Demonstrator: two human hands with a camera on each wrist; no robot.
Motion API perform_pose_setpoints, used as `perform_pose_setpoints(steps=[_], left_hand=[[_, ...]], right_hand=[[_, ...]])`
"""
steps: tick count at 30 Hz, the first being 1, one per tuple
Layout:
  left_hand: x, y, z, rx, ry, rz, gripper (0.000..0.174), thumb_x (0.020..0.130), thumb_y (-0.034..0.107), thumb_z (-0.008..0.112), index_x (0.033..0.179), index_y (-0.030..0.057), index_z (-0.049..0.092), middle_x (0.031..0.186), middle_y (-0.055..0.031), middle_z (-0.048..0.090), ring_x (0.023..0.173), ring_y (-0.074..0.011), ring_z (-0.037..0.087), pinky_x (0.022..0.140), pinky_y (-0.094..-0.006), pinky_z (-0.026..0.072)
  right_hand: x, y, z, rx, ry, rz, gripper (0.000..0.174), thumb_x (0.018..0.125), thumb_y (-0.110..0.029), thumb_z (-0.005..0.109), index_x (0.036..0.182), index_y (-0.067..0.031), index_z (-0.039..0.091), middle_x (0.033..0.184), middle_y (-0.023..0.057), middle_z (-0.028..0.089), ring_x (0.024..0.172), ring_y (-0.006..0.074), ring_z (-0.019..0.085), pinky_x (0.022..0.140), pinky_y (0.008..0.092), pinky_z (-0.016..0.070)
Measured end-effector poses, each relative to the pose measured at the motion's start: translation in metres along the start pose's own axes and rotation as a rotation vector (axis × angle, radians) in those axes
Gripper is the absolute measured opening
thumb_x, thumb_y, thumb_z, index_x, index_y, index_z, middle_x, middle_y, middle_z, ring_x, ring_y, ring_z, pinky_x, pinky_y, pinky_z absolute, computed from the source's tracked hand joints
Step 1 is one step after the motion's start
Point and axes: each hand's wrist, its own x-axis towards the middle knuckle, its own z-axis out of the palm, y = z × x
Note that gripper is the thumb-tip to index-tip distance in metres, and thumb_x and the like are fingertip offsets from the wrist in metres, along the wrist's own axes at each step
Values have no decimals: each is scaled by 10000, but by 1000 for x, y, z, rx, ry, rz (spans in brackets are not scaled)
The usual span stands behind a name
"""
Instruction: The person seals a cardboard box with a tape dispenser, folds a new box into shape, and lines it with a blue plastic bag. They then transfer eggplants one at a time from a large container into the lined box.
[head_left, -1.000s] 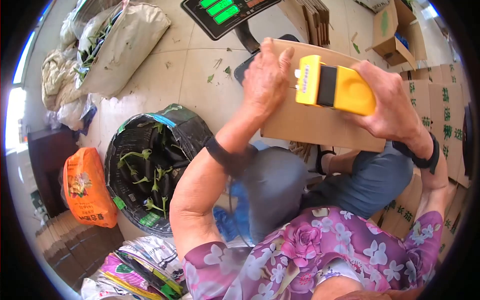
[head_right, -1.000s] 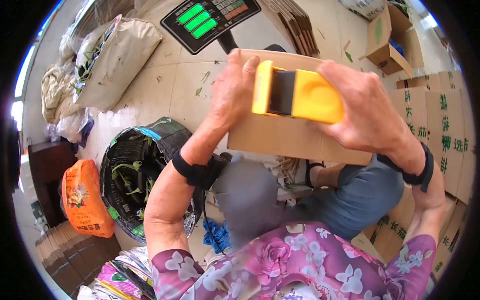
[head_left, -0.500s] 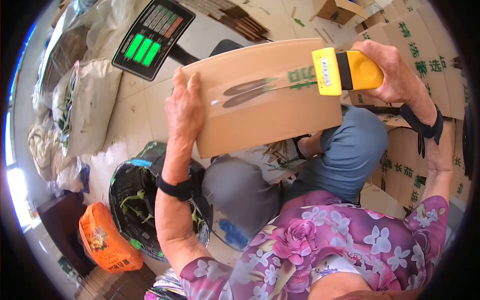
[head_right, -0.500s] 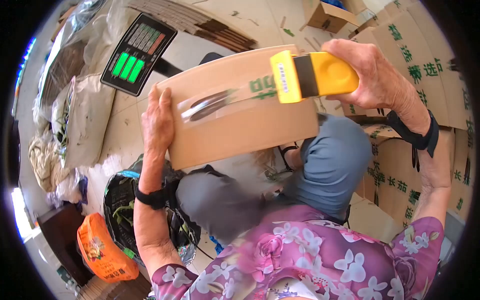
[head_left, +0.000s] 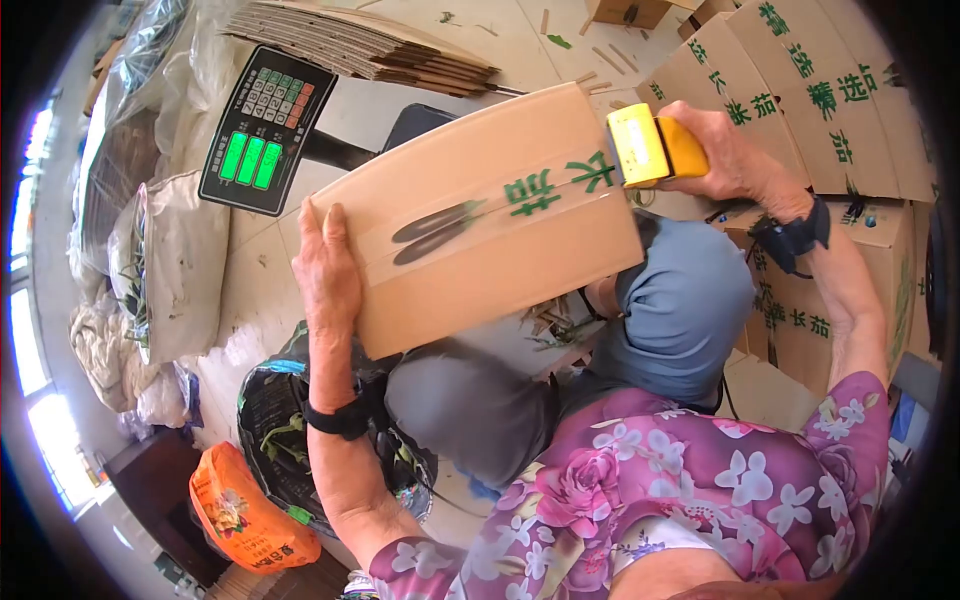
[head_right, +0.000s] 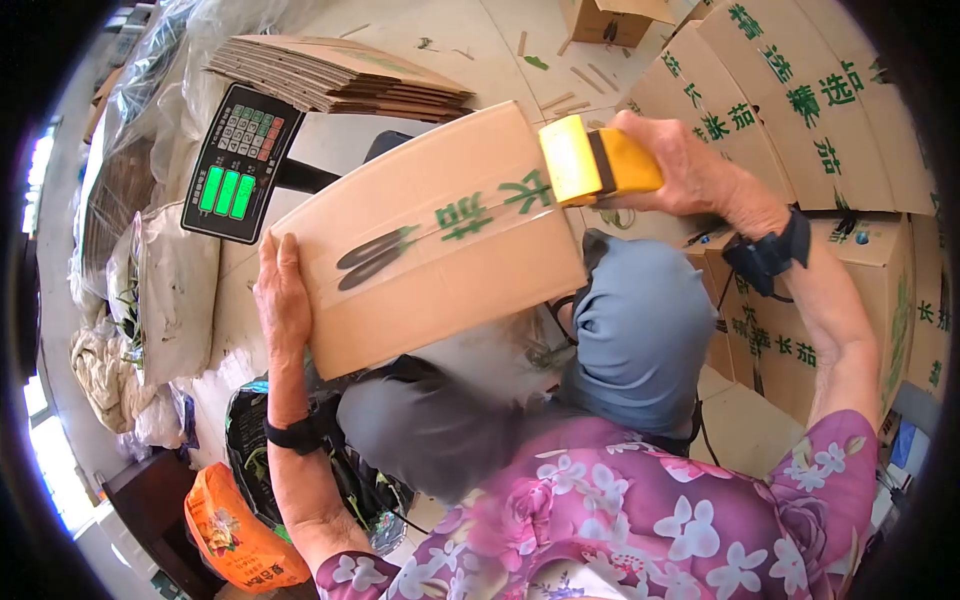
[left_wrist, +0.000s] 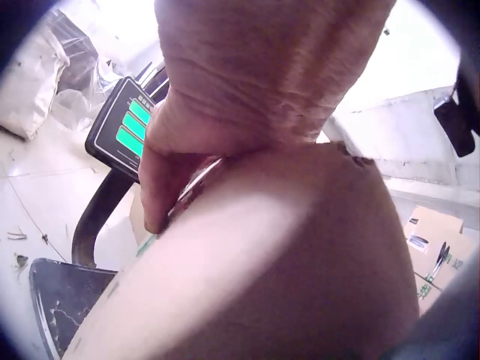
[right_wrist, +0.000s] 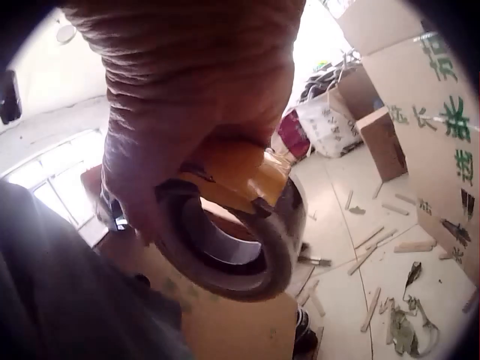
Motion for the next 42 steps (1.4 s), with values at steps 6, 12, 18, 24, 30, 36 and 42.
perform_pose_setpoints(steps=[6, 12, 18, 24, 30, 36, 42], left_hand=[[-6, -27, -25, -25, 37, -10, 616, 1014, 454, 427, 1403, -24, 432, 1227, -276, 607, 1138, -403, 596, 943, -416, 461], [5, -4, -23, -70, -16, 2, 593, 1012, 476, 427, 1323, -22, 506, 1154, -254, 643, 1054, -403, 624, 893, -419, 469], [12, -18, -25, 11, -48, -22, 579, 1016, 488, 401, 1221, -24, 579, 1057, -216, 681, 975, -346, 652, 847, -399, 480], [12, -23, -26, 30, -13, 36, 582, 1023, 481, 376, 1226, -25, 582, 1113, -214, 669, 992, -341, 640, 887, -393, 470], [6, -8, -31, -83, -104, -22, 607, 1024, 486, 372, 1211, -51, 582, 1138, -198, 656, 1020, -294, 628, 893, -386, 466], [6, -11, -31, -80, -54, -11, 565, 1033, 450, 380, 1183, -53, 588, 1038, -149, 653, 920, -244, 597, 859, -351, 461], [3, 1, -33, -60, -91, -2, 547, 1052, 407, 346, 1173, -69, 586, 1060, -170, 644, 955, -250, 578, 890, -360, 442]], right_hand=[[13, 8, 58, 112, 125, -133, 623, 721, -278, 854, 1131, -49, 445, 907, 161, 639, 880, 367, 661, 751, 394, 528], [9, 39, 69, 169, 171, -101, 653, 723, -277, 855, 1169, -61, 431, 993, 163, 649, 911, 376, 660, 761, 397, 536], [-15, 86, 95, 170, 156, 3, 628, 733, -290, 853, 1149, -68, 438, 958, 177, 653, 919, 401, 647, 756, 415, 528], [-51, 135, 119, 88, 121, 197, 570, 769, -324, 820, 1120, -40, 472, 958, 211, 646, 910, 436, 627, 757, 440, 519], [-72, 149, 127, -39, 80, 142, 645, 750, -302, 823, 1181, -34, 424, 1010, 225, 603, 917, 455, 597, 748, 462, 508], [-97, 154, 126, 5, 172, 216, 632, 751, -293, 818, 1172, -52, 413, 1007, 224, 584, 937, 454, 582, 769, 471, 502], [-84, 153, 136, 5, 190, 107, 597, 766, -303, 798, 1150, -49, 418, 1010, 205, 572, 942, 446, 578, 756, 460, 500]])
